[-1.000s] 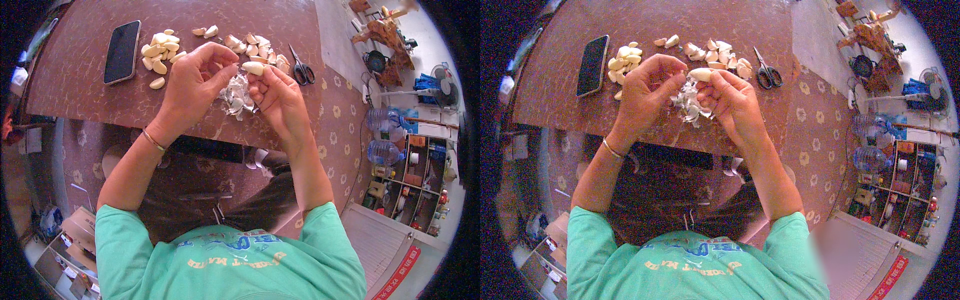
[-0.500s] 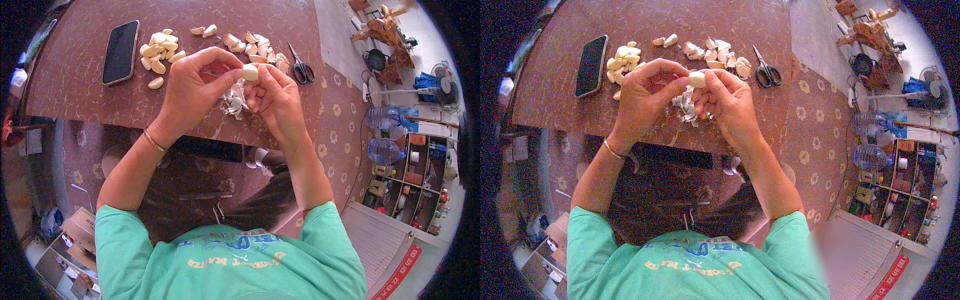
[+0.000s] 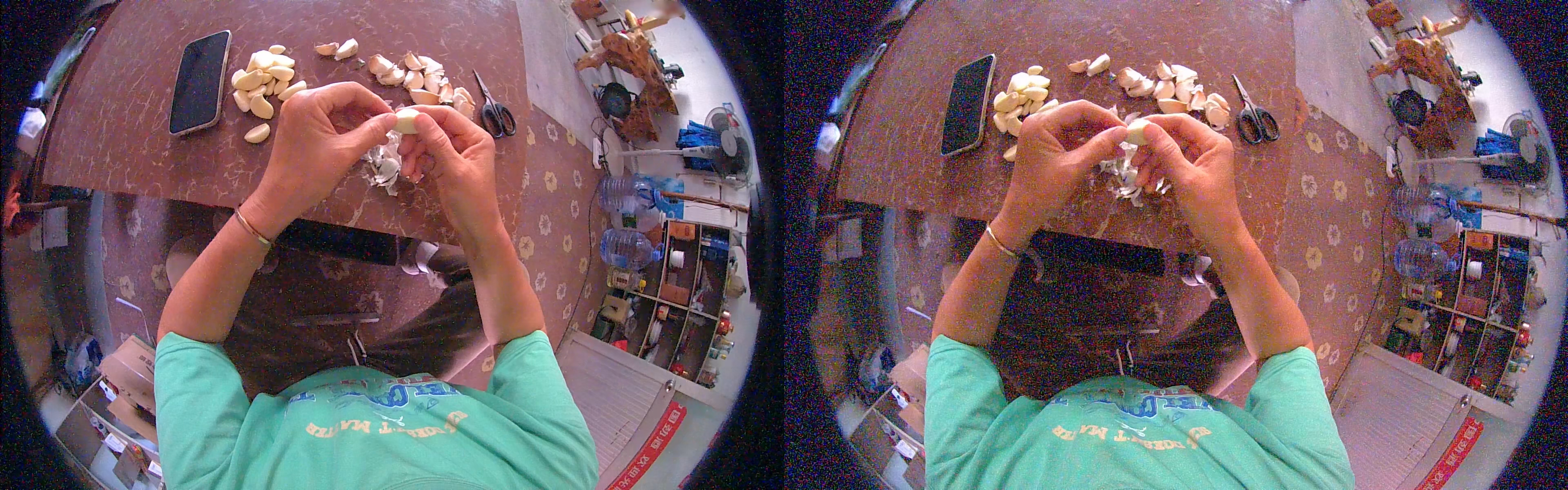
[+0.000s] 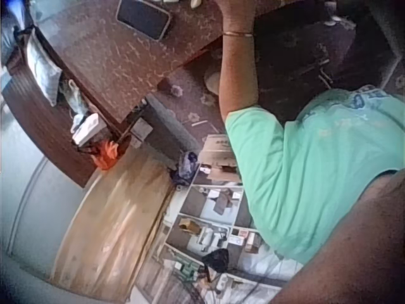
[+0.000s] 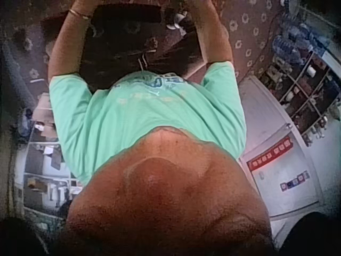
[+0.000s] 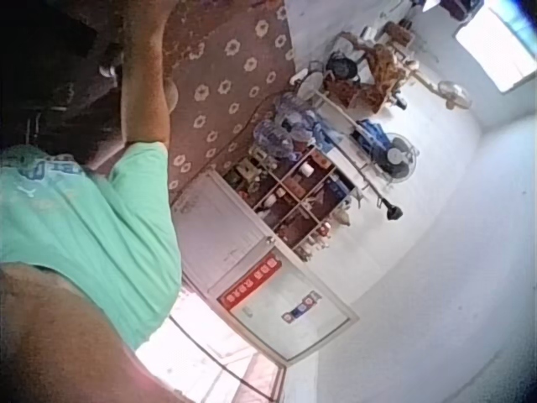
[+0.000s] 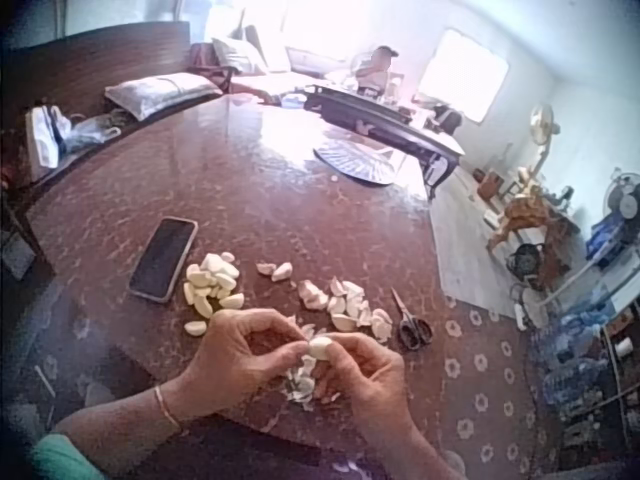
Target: The person peels garlic cloves by hand, removing the papery skins and placing the peeled cloves on the table. The person handles each clove individually, separating the skins and discarding them.
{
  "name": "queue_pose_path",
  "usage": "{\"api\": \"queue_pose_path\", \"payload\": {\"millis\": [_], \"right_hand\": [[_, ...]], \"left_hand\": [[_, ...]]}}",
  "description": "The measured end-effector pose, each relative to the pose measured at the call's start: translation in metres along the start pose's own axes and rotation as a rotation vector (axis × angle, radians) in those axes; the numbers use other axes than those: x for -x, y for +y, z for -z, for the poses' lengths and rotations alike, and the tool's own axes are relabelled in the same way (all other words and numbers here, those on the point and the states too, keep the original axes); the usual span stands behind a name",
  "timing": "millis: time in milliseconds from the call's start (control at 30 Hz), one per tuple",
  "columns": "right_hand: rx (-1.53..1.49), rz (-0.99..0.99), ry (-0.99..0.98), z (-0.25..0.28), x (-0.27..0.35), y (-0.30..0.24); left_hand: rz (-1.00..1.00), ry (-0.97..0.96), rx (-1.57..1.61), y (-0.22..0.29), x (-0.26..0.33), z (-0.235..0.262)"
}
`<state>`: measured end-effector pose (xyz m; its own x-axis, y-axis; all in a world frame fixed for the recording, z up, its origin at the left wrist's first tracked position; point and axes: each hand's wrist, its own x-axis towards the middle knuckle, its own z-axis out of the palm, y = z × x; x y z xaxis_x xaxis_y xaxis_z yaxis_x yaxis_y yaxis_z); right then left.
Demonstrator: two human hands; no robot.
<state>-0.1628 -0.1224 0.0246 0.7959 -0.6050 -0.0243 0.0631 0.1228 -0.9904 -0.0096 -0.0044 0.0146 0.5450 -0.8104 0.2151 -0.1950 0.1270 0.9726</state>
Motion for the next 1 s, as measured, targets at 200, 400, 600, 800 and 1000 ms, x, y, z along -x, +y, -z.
{"api": "queue_pose_path", "payload": {"millis": [200,400,600,800,1000], "right_hand": [[0.070,0.053,0.021,-0.0023,0.0004,0.0000],[0.106,0.077,0.028,-0.0019,-0.0003,0.0022],[0.110,0.062,0.031,-0.0053,0.0011,-0.0016],[0.078,0.055,0.027,-0.0046,0.0006,-0.0002],[0.002,0.011,0.008,-0.0024,0.0005,-0.0023]], "left_hand": [[-0.002,-0.019,-0.029,0.0032,-0.0011,0.0017],[0.048,-0.078,-0.078,0.0036,-0.0019,0.0054],[0.064,-0.081,-0.043,0.0000,-0.0020,0.0058],[0.073,-0.077,-0.026,0.0006,-0.0018,0.0058],[0.035,-0.063,-0.066,-0.0004,-0.0025,0.0050]]}}
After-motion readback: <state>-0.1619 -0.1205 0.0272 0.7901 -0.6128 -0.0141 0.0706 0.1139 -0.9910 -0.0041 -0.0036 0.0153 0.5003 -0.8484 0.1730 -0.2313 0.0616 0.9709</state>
